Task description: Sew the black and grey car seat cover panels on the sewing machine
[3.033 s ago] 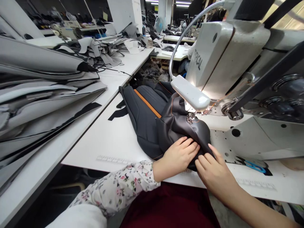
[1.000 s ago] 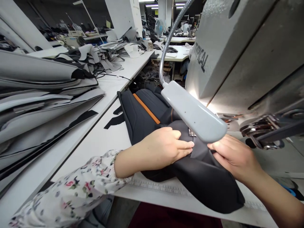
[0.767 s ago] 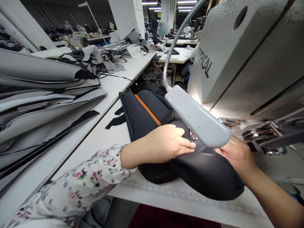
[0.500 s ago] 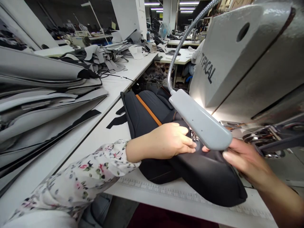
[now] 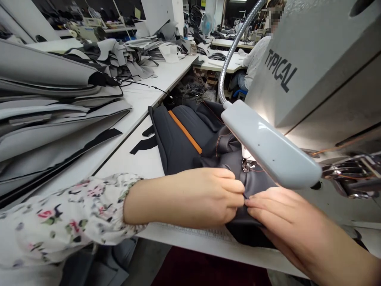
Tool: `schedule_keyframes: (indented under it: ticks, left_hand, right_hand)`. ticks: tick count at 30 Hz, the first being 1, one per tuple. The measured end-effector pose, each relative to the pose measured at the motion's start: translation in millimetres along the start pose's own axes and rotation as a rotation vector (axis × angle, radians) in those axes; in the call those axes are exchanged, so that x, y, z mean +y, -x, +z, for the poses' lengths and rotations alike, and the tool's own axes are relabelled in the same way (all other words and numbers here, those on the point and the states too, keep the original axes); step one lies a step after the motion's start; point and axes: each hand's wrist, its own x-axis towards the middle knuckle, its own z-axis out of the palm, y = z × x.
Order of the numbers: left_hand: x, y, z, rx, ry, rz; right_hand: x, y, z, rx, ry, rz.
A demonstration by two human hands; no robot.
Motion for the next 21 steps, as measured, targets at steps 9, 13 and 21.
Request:
schedule_keyframes:
  ticks: [9,13,21]
  left_hand:
    - [-16,-7,31.0,0.051,0.031,-0.156]
    - [-5,-6,29.4,0.11,0.027,-0.153]
    - [-20,-19,23.0,-0.018,0.095,-0.093]
  right_hand:
    - [-12,-7,1,0.11,0.092,0.042]
    - [-23,3,9,0.149,0.133,0.048]
    - [-24,5,9,0.112,0.327,-0.088]
